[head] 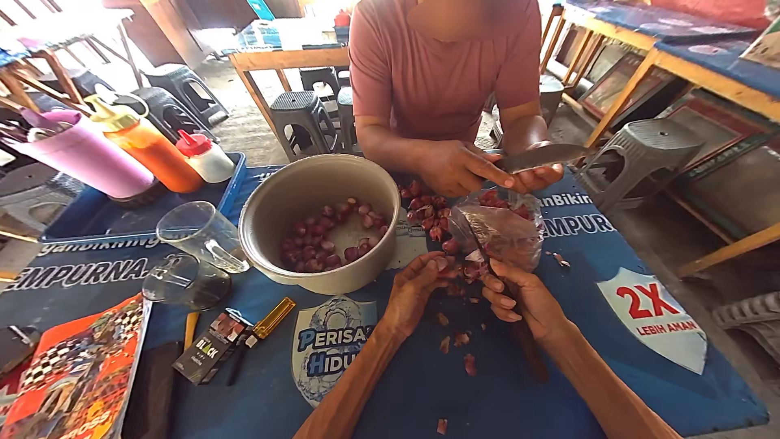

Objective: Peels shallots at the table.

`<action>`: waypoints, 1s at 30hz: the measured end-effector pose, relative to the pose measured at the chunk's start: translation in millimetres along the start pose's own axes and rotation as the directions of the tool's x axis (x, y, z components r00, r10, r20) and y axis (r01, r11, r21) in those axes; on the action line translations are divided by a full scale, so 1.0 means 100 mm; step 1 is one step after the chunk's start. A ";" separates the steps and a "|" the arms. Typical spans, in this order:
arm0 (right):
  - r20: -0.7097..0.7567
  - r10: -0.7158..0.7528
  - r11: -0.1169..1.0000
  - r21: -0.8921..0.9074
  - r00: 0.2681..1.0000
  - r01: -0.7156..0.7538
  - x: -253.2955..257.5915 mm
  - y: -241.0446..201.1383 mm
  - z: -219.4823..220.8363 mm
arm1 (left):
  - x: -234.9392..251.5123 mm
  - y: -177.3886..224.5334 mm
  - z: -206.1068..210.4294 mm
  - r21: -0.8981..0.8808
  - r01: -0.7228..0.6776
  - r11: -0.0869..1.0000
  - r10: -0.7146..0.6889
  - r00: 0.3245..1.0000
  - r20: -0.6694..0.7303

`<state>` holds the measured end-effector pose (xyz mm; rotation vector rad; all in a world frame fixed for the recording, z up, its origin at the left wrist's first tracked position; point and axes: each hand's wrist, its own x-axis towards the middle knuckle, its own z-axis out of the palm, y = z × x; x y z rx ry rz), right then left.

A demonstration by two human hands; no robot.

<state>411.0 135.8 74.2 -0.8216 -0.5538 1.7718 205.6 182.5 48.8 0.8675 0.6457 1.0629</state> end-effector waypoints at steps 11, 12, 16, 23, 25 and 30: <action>0.066 -0.067 0.891 -0.446 0.996 0.089 -0.07 0.13 0.16 | -0.06 -0.09 0.05 0.152 -0.118 0.981 0.124 0.992 -0.032; 0.067 -0.077 0.877 -0.471 0.995 0.099 -0.06 0.14 0.15 | -0.06 -0.10 0.06 0.155 -0.125 0.980 0.131 0.991 -0.025; 0.047 -0.130 0.835 -0.534 0.990 0.135 -0.05 0.17 0.15 | -0.08 -0.10 0.08 0.174 -0.147 0.974 0.153 0.988 -0.022; -0.006 -0.194 0.782 -0.605 0.981 0.151 -0.05 0.20 0.15 | -0.11 -0.11 0.12 0.199 -0.149 0.969 0.163 0.985 -0.055; -0.021 -0.166 0.801 -0.586 0.986 0.122 -0.05 0.18 0.14 | -0.12 -0.11 0.13 0.219 -0.143 0.965 0.158 0.986 -0.049; 0.030 -0.099 0.842 -0.529 0.995 0.100 -0.05 0.11 0.12 | -0.10 -0.10 0.12 0.255 -0.161 0.953 0.186 0.980 -0.076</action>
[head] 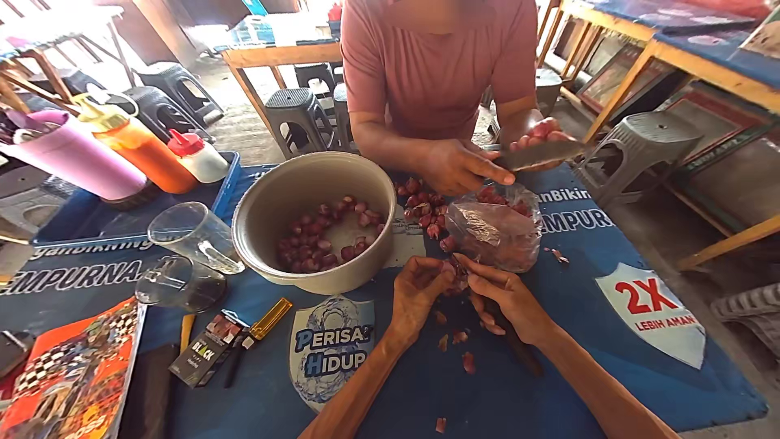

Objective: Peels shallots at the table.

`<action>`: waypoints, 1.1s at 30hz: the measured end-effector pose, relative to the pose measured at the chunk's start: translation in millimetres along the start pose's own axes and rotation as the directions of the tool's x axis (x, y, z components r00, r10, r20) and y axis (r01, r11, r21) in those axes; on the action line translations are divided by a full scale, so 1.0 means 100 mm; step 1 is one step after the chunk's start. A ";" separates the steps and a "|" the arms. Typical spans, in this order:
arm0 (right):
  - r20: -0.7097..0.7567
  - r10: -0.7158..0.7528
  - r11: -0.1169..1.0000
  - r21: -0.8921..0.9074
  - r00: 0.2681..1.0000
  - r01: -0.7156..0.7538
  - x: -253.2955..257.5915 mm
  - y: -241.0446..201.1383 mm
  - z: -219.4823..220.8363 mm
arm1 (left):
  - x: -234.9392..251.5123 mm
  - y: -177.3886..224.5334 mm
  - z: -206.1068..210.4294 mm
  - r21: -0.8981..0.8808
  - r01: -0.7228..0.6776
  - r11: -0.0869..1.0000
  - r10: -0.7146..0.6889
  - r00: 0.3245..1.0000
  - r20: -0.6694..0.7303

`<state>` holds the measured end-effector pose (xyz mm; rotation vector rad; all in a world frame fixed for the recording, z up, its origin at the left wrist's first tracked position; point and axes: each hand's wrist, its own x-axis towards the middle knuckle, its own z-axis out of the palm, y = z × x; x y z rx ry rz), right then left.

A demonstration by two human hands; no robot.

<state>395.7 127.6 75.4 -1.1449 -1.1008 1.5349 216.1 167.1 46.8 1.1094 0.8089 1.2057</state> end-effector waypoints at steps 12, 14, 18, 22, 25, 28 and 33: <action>0.007 -0.073 0.987 -0.140 0.997 0.073 0.01 0.06 0.01 | -0.01 -0.01 0.02 0.004 0.030 1.000 -0.030 0.999 -0.009; -0.001 -0.009 0.998 -0.058 1.000 0.009 0.01 0.03 0.01 | 0.00 -0.01 0.01 0.004 0.032 0.999 -0.032 0.999 0.005; 0.040 0.120 0.978 0.165 0.992 -0.125 0.01 -0.02 -0.05 | 0.05 -0.05 -0.05 -0.084 0.065 0.994 -0.059 0.996 0.064; 0.100 0.167 0.939 0.288 0.981 -0.189 0.04 -0.02 -0.09 | 0.07 -0.01 -0.07 -0.287 0.195 0.938 -0.170 0.979 0.111; 0.109 0.153 0.938 0.297 0.982 -0.179 0.05 -0.02 -0.10 | 0.09 0.01 -0.09 -0.346 0.250 0.904 -0.215 0.967 0.138; 0.085 0.118 0.960 0.244 0.989 -0.136 0.02 -0.02 -0.08 | 0.09 0.01 -0.11 -0.259 0.202 0.944 -0.160 0.972 0.173; 0.055 0.099 0.968 0.224 0.994 -0.109 0.01 -0.01 -0.05 | 0.08 -0.03 -0.10 -0.138 0.142 0.980 -0.126 0.985 0.116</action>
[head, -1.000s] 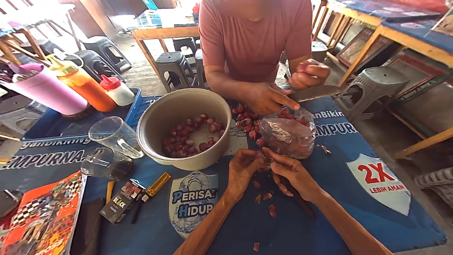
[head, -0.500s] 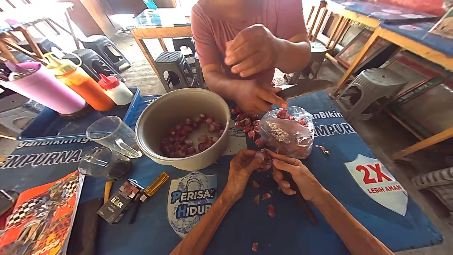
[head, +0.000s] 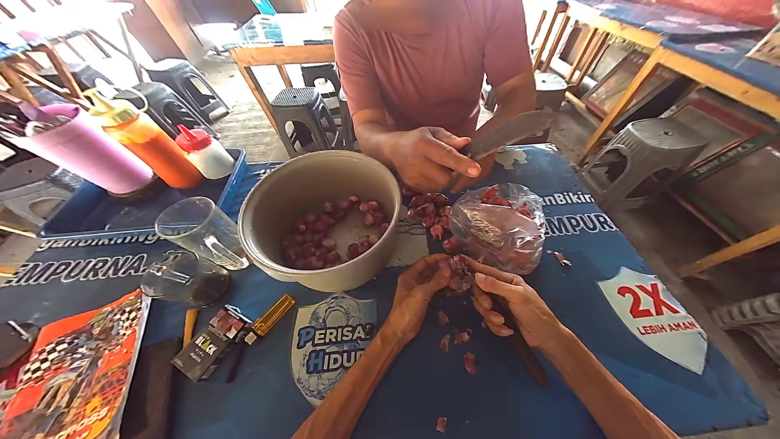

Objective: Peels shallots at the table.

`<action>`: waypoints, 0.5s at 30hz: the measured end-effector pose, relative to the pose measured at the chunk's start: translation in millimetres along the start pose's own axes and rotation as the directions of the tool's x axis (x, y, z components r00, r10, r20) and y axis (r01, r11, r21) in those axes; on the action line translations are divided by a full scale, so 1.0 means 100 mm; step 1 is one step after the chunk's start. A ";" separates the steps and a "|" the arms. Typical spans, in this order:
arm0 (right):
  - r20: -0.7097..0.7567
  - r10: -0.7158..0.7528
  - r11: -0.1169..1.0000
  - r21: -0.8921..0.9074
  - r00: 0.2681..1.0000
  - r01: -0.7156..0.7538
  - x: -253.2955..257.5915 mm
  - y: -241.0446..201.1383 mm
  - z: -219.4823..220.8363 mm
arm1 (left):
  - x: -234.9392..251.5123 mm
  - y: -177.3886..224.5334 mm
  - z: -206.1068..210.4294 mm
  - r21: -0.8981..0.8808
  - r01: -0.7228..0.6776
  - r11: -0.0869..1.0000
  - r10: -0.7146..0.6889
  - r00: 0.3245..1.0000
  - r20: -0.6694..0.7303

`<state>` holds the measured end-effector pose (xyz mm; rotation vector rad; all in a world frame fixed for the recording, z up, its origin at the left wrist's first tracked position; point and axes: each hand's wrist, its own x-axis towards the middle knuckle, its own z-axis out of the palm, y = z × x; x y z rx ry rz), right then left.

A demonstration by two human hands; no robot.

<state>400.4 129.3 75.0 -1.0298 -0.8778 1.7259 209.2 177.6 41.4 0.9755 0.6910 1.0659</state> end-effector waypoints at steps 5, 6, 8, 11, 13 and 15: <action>0.010 0.015 0.995 0.094 1.000 -0.015 0.01 -0.02 -0.02 | 0.01 0.05 0.01 -0.139 0.044 0.989 -0.048 0.999 -0.021; 0.015 0.010 0.994 0.111 1.000 -0.011 0.01 -0.02 -0.02 | 0.02 0.06 0.01 -0.161 0.048 0.986 -0.052 0.998 -0.023; 0.025 -0.001 0.991 0.133 1.000 -0.002 0.01 -0.01 -0.03 | 0.02 0.06 0.02 -0.173 0.058 0.983 -0.065 0.997 -0.035; 0.048 -0.024 0.989 0.145 0.999 0.017 0.00 0.00 -0.03 | 0.02 0.07 0.03 -0.187 0.067 0.980 -0.084 0.993 -0.082; 0.097 -0.053 0.986 0.160 0.994 0.037 -0.01 0.00 -0.04 | 0.02 0.09 0.03 -0.198 0.060 0.978 -0.084 0.990 -0.112; 0.164 -0.095 0.981 0.183 0.982 0.065 -0.02 -0.01 -0.06 | 0.02 0.11 0.03 -0.208 0.051 0.977 -0.079 0.989 -0.129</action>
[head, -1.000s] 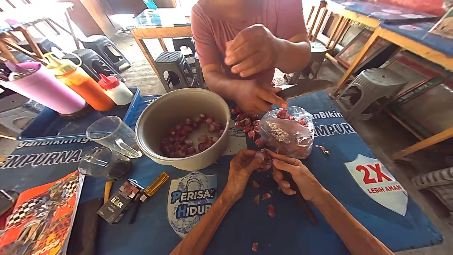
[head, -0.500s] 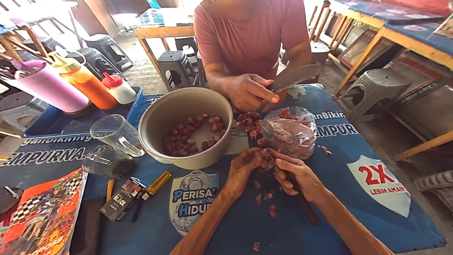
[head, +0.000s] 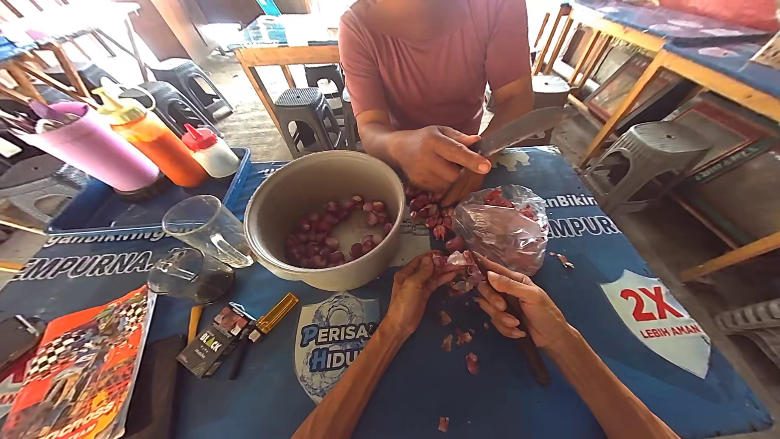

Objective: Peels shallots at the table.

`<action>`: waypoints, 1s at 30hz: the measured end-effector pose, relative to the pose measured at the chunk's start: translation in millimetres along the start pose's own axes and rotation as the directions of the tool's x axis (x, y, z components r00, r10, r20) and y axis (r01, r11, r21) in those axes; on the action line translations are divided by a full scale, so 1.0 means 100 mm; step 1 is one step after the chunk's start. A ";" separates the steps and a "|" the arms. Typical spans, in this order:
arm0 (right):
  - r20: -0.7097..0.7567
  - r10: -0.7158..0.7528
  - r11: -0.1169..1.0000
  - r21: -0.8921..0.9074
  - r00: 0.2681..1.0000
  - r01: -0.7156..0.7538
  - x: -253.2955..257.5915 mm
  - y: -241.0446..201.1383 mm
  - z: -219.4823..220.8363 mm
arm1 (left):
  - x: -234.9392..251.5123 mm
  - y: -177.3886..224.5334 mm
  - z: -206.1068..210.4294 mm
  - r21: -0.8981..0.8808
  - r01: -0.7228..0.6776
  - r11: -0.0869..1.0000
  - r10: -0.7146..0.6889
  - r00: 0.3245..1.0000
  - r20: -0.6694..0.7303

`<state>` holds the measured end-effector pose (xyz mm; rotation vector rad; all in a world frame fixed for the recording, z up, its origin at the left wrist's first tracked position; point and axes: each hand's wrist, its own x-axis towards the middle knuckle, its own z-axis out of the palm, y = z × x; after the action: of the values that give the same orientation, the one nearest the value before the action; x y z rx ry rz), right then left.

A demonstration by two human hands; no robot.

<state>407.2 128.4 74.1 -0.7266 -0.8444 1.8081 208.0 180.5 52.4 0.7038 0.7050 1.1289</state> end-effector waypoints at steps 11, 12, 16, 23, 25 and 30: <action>-0.068 -0.072 0.933 -0.356 0.995 0.043 0.01 0.04 0.08 | 0.04 -0.03 -0.07 -0.029 -0.012 1.000 0.013 0.999 0.037; -0.048 -0.050 0.944 -0.328 0.998 0.031 0.01 0.04 0.07 | 0.04 -0.04 -0.08 -0.031 -0.024 0.999 0.026 0.999 0.047; 0.001 0.010 0.960 -0.280 1.000 -0.009 0.02 0.04 0.05 | 0.04 -0.06 -0.07 -0.026 -0.026 0.999 0.029 0.994 0.107; -0.065 0.031 0.950 -0.307 0.997 -0.049 0.03 0.04 0.04 | 0.02 -0.04 -0.06 -0.001 0.039 0.999 -0.039 0.986 0.159; -0.119 0.002 0.946 -0.322 0.993 -0.040 0.04 0.04 0.06 | 0.02 -0.04 -0.06 0.025 0.035 0.999 -0.038 0.989 0.144; -0.126 -0.037 0.956 -0.295 0.991 -0.002 0.01 0.03 0.07 | 0.02 -0.06 -0.05 0.015 0.004 1.000 -0.005 0.997 0.075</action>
<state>399.5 126.4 75.5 -1.0131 -1.0415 1.6160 207.7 182.0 44.0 0.7536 0.6516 1.0884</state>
